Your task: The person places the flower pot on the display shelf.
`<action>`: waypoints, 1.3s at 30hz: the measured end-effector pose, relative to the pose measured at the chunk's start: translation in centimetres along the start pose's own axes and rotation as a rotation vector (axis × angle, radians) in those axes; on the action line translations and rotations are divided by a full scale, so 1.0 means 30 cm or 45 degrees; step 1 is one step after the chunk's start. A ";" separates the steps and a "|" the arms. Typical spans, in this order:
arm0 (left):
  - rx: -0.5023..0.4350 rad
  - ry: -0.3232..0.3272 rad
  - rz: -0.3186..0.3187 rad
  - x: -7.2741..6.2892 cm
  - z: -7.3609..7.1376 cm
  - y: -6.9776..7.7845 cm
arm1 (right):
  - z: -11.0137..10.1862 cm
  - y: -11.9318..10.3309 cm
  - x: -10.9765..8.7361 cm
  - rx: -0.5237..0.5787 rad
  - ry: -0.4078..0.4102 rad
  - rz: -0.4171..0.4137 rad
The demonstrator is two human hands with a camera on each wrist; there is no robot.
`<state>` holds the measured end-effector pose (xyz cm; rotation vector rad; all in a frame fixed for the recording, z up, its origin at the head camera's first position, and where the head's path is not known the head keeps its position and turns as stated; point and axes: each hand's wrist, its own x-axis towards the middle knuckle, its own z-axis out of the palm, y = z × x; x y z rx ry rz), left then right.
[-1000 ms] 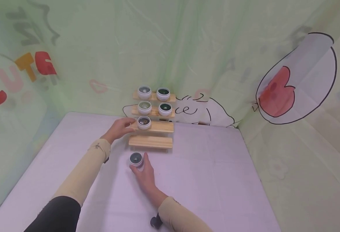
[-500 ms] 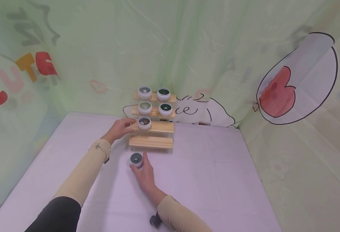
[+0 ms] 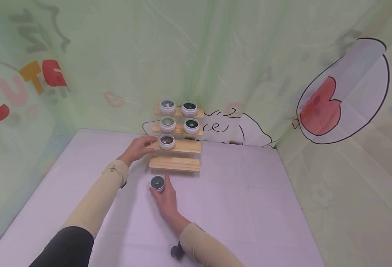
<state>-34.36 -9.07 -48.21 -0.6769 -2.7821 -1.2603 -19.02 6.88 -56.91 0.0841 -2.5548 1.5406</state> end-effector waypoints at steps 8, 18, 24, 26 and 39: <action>0.018 -0.020 -0.038 0.003 -0.001 0.015 | -0.005 -0.007 0.007 -0.001 -0.011 0.006; -0.002 0.000 -0.001 0.000 -0.001 0.002 | -0.017 -0.002 0.010 -0.036 -0.043 -0.005; -0.024 0.012 0.039 0.005 0.003 -0.024 | -0.031 -0.001 0.007 -0.018 -0.060 0.034; -0.019 -0.007 -0.004 0.001 -0.001 -0.008 | -0.041 -0.008 0.004 -0.008 -0.073 0.045; 0.006 -0.017 -0.015 0.005 -0.001 0.000 | -0.124 -0.025 0.014 0.039 -0.095 0.052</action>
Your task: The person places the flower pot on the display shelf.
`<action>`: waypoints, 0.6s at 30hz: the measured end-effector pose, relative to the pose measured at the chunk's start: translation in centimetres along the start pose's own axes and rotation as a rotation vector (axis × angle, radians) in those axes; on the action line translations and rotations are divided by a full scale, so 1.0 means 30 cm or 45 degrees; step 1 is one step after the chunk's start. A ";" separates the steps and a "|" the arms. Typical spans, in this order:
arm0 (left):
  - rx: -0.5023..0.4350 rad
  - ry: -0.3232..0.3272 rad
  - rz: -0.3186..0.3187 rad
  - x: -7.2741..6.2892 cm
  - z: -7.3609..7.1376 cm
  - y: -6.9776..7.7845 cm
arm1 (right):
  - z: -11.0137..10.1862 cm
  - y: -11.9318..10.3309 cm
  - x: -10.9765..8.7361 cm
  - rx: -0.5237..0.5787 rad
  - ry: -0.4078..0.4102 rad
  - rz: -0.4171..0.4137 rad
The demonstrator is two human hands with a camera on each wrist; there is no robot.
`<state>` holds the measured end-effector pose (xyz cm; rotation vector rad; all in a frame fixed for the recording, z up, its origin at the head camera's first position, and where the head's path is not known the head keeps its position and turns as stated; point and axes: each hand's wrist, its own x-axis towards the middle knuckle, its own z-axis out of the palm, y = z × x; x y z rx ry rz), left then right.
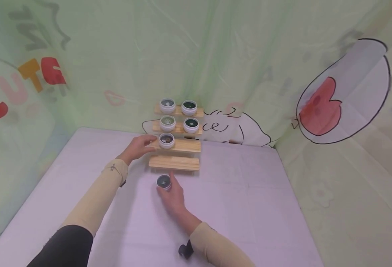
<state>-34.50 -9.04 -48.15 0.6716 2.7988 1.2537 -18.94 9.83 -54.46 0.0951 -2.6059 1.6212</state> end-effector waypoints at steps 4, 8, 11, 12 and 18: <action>0.006 -0.008 0.000 0.004 0.001 -0.007 | -0.019 -0.014 0.015 0.015 0.030 0.014; 0.008 -0.025 -0.006 0.005 0.001 -0.008 | -0.041 -0.043 0.029 0.031 0.047 0.061; -0.001 -0.026 -0.015 0.004 0.001 -0.009 | -0.060 -0.066 0.045 0.056 0.038 0.104; -0.002 -0.024 -0.009 0.004 0.001 -0.009 | -0.067 -0.072 0.052 0.064 0.038 0.115; -0.019 -0.014 0.007 0.001 -0.002 -0.005 | -0.108 -0.097 0.089 0.087 0.076 0.167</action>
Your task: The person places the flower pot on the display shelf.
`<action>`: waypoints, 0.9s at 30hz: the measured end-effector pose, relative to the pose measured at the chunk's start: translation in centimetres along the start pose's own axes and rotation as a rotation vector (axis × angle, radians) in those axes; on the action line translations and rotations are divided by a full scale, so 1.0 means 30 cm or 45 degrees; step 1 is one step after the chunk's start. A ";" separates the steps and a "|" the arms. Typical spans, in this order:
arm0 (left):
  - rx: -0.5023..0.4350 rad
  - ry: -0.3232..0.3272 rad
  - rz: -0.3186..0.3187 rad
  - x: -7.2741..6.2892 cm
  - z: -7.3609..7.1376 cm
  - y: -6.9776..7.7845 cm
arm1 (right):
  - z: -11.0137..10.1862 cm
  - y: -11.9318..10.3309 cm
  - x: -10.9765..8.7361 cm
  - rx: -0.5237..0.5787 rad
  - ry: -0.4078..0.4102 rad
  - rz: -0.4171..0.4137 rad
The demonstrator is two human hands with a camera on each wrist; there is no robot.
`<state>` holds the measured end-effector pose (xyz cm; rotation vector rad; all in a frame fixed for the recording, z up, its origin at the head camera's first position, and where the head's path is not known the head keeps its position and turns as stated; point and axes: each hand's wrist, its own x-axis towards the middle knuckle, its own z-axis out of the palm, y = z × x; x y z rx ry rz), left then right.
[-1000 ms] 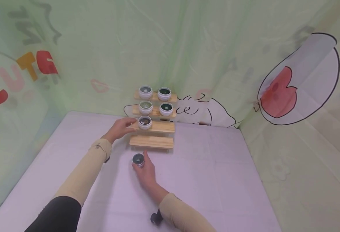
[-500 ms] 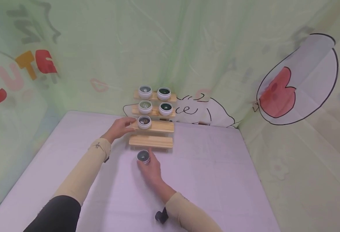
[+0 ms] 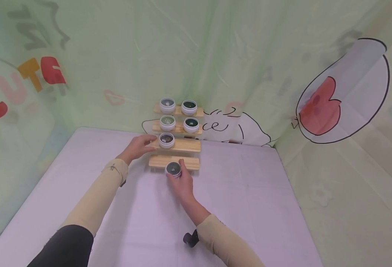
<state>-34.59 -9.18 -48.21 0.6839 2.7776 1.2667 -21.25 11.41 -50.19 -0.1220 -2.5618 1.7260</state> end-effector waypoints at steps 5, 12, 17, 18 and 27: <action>0.004 -0.007 -0.022 0.002 -0.005 -0.002 | -0.030 -0.034 0.034 0.045 0.038 -0.009; -0.012 -0.009 -0.019 0.001 -0.008 0.000 | -0.058 -0.083 0.086 0.079 0.120 -0.076; -0.017 -0.009 -0.023 -0.001 -0.006 -0.005 | -0.073 -0.099 0.134 0.023 0.186 -0.108; -0.017 -0.011 -0.029 -0.001 -0.005 -0.006 | -0.077 -0.098 0.147 0.011 0.197 -0.117; -0.026 -0.024 -0.040 -0.001 -0.004 0.000 | -0.105 -0.084 0.240 -0.076 0.283 -0.065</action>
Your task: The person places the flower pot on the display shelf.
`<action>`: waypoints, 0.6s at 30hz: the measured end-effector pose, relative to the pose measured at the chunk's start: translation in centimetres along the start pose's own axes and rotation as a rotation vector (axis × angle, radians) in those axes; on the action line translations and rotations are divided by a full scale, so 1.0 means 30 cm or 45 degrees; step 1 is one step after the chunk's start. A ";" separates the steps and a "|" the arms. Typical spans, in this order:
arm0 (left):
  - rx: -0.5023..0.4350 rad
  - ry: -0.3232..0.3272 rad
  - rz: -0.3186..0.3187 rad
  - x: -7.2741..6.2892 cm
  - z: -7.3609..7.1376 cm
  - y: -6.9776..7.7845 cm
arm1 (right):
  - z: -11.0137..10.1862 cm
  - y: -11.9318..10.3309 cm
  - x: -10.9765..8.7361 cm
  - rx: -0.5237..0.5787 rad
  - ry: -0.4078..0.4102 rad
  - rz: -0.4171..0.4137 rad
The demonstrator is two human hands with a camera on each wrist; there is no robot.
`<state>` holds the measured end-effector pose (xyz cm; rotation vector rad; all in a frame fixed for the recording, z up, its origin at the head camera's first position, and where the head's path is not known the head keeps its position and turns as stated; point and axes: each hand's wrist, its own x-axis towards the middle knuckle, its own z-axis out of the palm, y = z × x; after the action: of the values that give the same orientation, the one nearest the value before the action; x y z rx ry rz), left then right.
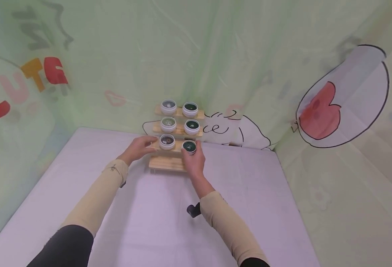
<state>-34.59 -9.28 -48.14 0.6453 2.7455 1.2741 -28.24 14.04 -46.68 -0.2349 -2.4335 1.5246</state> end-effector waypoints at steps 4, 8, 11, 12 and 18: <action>0.006 0.008 0.010 0.001 0.000 0.002 | -0.003 0.002 0.021 -0.033 -0.017 0.025; 0.013 0.011 0.020 0.003 0.001 0.004 | -0.005 0.003 0.035 -0.055 -0.024 0.035; 0.016 0.000 0.019 0.003 0.002 0.006 | -0.005 0.007 0.044 -0.066 -0.014 0.029; 0.017 -0.003 0.016 0.003 0.002 0.006 | -0.006 0.008 0.048 -0.070 -0.008 0.025; 0.018 -0.006 0.029 0.015 0.007 -0.003 | -0.009 0.002 0.060 -0.062 0.023 0.001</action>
<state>-34.99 -8.99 -48.30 0.6814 2.7536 1.2569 -29.89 14.80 -46.39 -0.2579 -2.4586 1.4589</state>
